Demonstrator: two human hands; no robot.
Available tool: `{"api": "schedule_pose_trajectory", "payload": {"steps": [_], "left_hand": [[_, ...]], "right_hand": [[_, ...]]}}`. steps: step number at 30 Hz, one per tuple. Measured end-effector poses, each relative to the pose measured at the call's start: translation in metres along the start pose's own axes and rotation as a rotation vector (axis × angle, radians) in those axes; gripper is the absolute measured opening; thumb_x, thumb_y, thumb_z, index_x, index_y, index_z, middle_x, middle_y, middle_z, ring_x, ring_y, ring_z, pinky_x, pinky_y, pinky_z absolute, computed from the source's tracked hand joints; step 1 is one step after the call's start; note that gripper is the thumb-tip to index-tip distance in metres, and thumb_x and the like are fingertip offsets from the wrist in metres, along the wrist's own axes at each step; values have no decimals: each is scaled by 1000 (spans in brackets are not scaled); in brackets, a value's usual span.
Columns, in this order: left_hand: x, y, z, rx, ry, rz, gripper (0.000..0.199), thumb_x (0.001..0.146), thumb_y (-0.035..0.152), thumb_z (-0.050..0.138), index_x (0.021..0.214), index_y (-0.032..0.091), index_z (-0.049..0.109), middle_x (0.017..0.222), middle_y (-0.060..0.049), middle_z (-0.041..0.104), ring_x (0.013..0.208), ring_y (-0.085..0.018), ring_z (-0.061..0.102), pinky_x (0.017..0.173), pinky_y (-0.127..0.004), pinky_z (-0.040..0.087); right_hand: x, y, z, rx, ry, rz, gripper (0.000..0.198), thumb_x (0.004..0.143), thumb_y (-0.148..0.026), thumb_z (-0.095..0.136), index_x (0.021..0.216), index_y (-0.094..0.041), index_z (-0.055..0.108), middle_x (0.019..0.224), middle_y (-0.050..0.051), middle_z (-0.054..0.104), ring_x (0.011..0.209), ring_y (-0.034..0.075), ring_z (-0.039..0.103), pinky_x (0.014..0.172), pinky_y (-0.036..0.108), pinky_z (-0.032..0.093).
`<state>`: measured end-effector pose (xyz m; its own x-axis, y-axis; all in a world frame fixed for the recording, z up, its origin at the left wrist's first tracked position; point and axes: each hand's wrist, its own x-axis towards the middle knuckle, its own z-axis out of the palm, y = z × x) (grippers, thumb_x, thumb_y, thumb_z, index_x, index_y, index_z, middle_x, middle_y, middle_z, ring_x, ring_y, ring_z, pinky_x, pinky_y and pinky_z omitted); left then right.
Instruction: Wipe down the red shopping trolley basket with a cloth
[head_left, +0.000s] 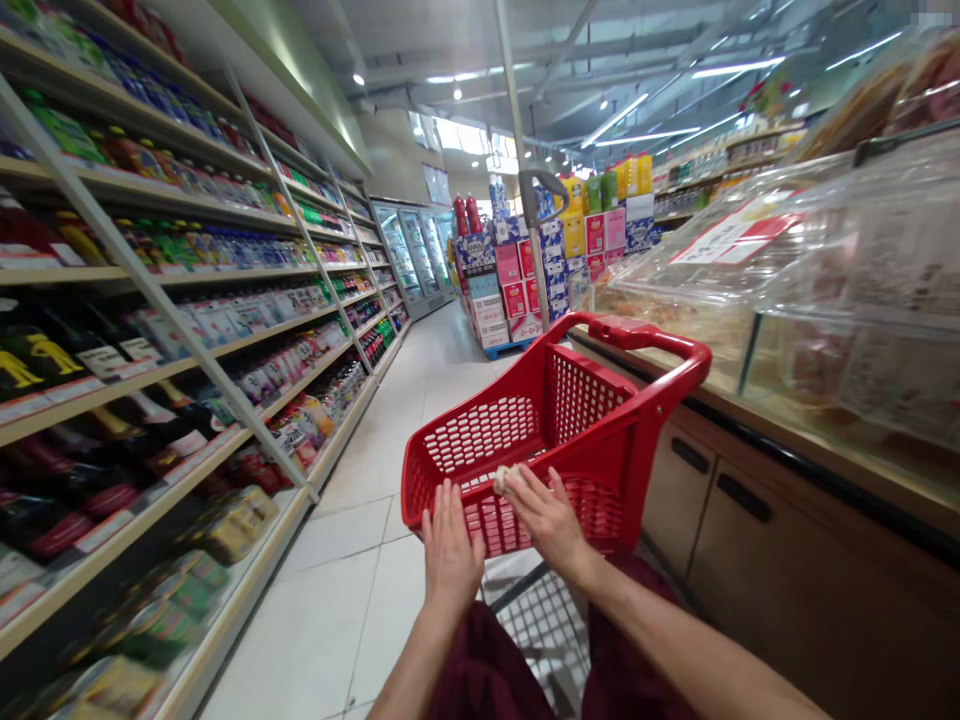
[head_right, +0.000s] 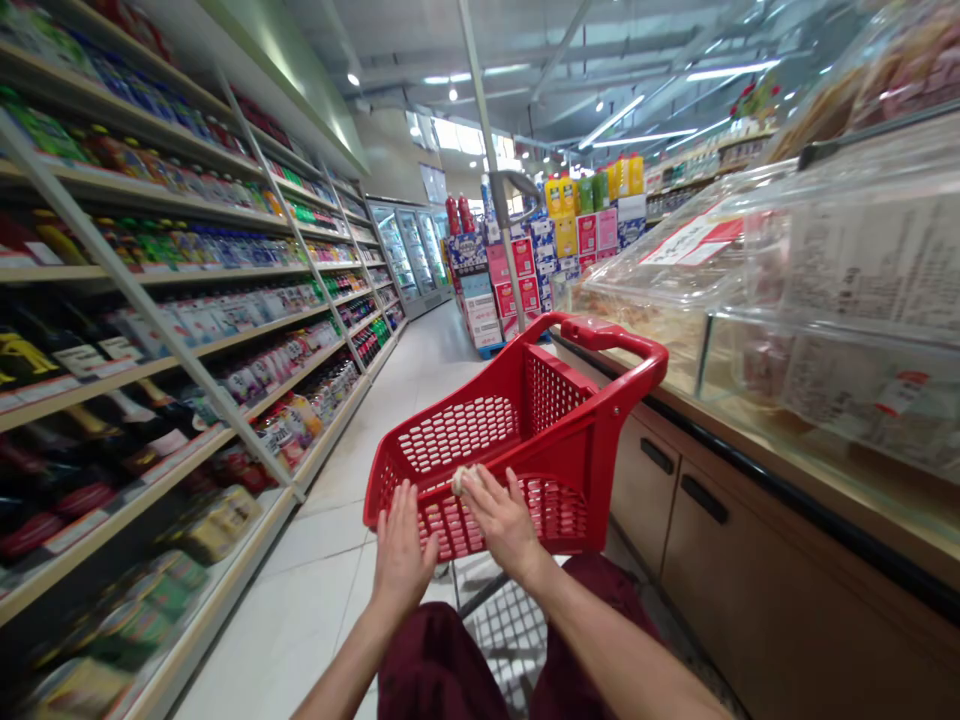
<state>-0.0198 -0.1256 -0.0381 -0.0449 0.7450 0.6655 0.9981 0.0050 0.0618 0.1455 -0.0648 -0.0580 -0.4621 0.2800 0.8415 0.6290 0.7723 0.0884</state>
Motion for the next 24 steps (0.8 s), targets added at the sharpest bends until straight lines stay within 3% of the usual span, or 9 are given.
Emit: {"api": "schedule_pose_trajectory", "payload": {"steps": [3,5,9,15,20,24], "left_hand": [[9,12,2,0,-1,47,67,73,12,41,134,9,13,135,-18,34,127,-25,25,101,-49,26],[12,17,3,6,-17,72,66,73,12,41,133,9,14,135,-18,34,127,-25,25,101,-48,26],[16,26,5,22,-81,83,65,72,12,40,133,8,16,136,-18,31,128,-25,23,102,-49,25],[22,45,8,67,-128,174,65,70,9,38,132,9,20,138,-15,29,129,-23,22,102,-47,26],[31,59,10,89,-154,200,63,69,10,39,130,6,24,138,-15,29,129,-23,21,103,-46,25],[39,69,12,76,-150,247,64,70,11,39,132,8,21,138,-14,30,129,-22,21,103,-47,24]], "right_hand": [[-21,9,-4,-18,-87,-78,34,88,-15,33,115,-23,52,121,0,53,124,14,31,107,41,3],[-28,13,-11,-18,-107,-53,34,87,-15,33,115,-23,51,122,1,53,124,15,31,106,42,7],[-18,24,-22,-26,-73,65,37,86,-15,34,121,-22,47,126,4,49,127,19,26,104,47,9],[-29,36,-20,-49,-75,33,35,85,-15,39,117,-22,50,122,2,53,124,16,32,106,42,8],[-25,53,-33,-49,27,128,35,85,-12,35,113,-21,53,121,3,53,126,19,27,104,45,13],[-29,65,-43,-73,3,106,32,84,-12,39,109,-21,56,117,2,56,125,14,30,105,39,11]]}}
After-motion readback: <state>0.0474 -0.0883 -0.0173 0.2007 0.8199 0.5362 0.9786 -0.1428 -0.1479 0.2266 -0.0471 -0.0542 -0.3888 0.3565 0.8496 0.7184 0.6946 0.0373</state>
